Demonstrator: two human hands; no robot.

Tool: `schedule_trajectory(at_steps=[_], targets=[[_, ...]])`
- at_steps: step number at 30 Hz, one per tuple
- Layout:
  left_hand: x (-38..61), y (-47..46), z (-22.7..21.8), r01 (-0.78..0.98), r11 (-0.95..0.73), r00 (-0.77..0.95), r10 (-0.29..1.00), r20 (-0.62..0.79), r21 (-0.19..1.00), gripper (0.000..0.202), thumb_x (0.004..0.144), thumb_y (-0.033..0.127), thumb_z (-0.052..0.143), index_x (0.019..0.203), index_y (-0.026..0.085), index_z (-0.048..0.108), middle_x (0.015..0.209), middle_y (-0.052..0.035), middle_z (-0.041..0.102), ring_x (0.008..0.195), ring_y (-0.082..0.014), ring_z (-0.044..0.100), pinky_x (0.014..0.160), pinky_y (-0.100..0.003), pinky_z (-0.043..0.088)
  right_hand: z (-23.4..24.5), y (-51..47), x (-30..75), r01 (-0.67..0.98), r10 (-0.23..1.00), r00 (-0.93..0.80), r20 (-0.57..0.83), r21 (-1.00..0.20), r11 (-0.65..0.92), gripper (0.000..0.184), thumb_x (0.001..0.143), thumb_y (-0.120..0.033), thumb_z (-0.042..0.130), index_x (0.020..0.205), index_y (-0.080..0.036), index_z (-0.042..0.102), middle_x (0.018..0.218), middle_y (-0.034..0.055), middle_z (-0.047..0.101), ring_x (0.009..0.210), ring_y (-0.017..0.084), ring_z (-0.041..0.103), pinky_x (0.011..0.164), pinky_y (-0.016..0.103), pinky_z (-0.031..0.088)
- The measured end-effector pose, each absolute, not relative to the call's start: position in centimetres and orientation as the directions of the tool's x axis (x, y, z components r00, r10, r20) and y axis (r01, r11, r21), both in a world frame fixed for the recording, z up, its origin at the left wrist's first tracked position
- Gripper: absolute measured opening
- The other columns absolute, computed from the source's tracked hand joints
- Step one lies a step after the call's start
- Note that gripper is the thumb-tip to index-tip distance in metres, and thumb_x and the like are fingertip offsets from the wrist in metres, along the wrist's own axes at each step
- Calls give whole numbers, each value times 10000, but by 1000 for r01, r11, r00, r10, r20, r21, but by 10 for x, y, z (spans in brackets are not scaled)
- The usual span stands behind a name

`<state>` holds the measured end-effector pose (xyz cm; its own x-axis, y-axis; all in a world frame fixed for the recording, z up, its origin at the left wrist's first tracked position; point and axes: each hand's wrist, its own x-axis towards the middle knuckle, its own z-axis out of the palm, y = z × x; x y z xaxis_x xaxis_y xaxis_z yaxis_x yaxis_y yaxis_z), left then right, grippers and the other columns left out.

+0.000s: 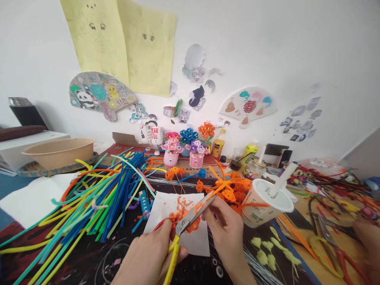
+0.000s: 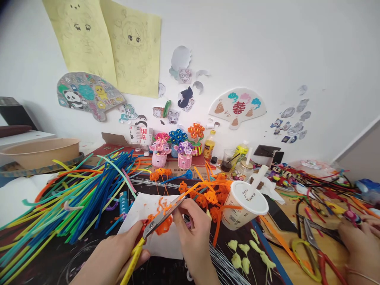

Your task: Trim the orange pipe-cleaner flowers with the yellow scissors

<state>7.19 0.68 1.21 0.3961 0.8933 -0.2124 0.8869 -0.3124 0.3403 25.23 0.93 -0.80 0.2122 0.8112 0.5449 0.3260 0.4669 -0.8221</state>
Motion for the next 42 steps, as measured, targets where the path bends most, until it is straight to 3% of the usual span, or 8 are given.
schedule_trajectory(at_steps=[7, 13, 18, 31, 38, 42], targets=[[73, 7, 12, 878, -313, 396, 900, -184, 362, 239, 913, 377, 404, 1003, 205, 544, 901, -72, 747, 840, -286, 711, 669, -305, 474, -7, 8, 251, 304, 824, 246, 511, -848, 435, 189, 868, -285, 602, 708, -186, 621, 623, -7, 557, 571, 133, 515, 523, 215, 415], [76, 8, 4, 897, -336, 387, 911, -141, 288, 296, 970, 365, 302, 1006, 197, 543, 875, -85, 748, 816, -298, 718, 647, -321, 482, -7, 7, 250, 320, 806, 214, 551, -820, 475, 176, 876, -258, 586, 720, -185, 622, 646, 0, 582, 596, 137, 541, 567, 217, 445], [78, 9, 1, 923, -322, 361, 915, -183, 208, 284, 969, 365, 323, 1005, 199, 551, 837, -85, 752, 785, -311, 726, 613, -323, 490, -8, 8, 250, 353, 785, 200, 587, -790, 501, 214, 889, -261, 564, 692, -183, 596, 622, -3, 564, 569, 132, 532, 531, 215, 421], [76, 13, -13, 921, -347, 377, 908, -183, 178, 295, 966, 327, 308, 1045, 197, 560, 822, -111, 758, 801, -362, 722, 628, -388, 519, -6, 9, 248, 356, 745, 195, 638, -754, 553, 165, 885, -217, 581, 733, -183, 636, 619, -9, 577, 555, 119, 540, 530, 204, 434], [77, 13, -13, 928, -340, 365, 911, -192, 151, 275, 956, 285, 325, 1071, 194, 557, 796, -105, 757, 785, -372, 719, 598, -384, 503, -7, 9, 248, 353, 751, 203, 628, -762, 542, 145, 879, -220, 585, 750, -178, 636, 626, -6, 576, 551, 122, 539, 511, 209, 424], [77, 11, -7, 929, -331, 356, 922, -155, 162, 253, 959, 325, 337, 1018, 200, 549, 789, -88, 751, 760, -330, 727, 585, -334, 477, -8, 9, 249, 346, 763, 201, 615, -773, 532, 159, 884, -226, 574, 737, -183, 617, 633, -8, 564, 565, 123, 532, 521, 211, 423]])
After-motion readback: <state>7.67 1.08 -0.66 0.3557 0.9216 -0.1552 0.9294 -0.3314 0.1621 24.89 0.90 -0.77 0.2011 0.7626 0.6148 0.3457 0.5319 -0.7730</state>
